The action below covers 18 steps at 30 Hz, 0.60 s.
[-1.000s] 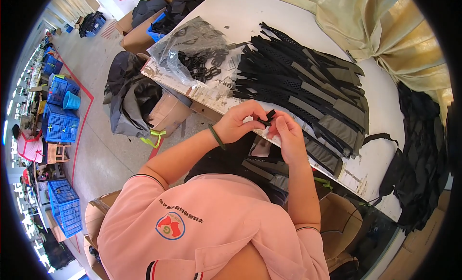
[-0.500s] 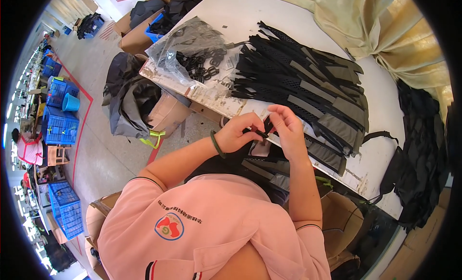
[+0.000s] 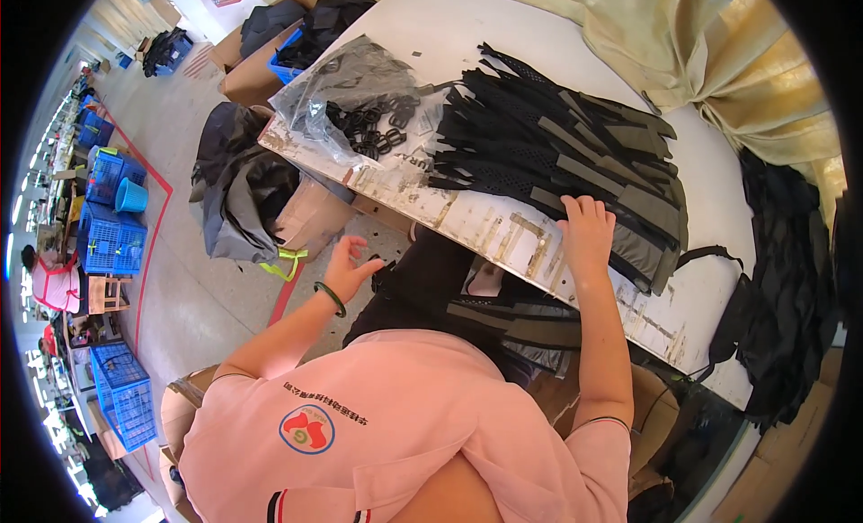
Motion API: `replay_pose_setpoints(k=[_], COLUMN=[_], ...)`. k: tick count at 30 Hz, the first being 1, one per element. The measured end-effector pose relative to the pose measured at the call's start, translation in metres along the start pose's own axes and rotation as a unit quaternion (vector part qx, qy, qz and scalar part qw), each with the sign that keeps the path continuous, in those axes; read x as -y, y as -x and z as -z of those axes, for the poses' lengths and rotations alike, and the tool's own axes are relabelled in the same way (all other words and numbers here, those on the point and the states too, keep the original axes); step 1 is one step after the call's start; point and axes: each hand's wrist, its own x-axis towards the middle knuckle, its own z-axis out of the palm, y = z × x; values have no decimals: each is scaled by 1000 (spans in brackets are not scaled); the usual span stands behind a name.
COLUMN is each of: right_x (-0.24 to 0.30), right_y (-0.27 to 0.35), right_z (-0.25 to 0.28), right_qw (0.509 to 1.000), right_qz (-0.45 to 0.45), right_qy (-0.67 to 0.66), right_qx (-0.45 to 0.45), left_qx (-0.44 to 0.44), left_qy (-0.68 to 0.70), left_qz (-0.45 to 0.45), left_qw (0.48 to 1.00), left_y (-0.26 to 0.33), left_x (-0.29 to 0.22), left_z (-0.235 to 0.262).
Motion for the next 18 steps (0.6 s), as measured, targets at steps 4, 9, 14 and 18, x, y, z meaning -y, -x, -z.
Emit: replay_pose_setpoints(k=[4, 9, 14, 18], right_x=[-5, 24, 6, -2], right_y=[9, 35, 91, 90], right_z=[-3, 23, 7, 12], right_qw=[998, 995, 989, 995], right_qz=[40, 74, 63, 14], right_qy=[9, -44, -130, -89], right_qx=[-48, -53, 27, 51], left_qx=[135, 334, 271, 202], left_qy=[138, 559, 599, 534], left_qz=[5, 215, 184, 142], left_qw=[981, 728, 731, 808], left_y=[-20, -45, -80, -81], left_x=[-65, -111, -105, -98], left_z=[-12, -72, -103, -98])
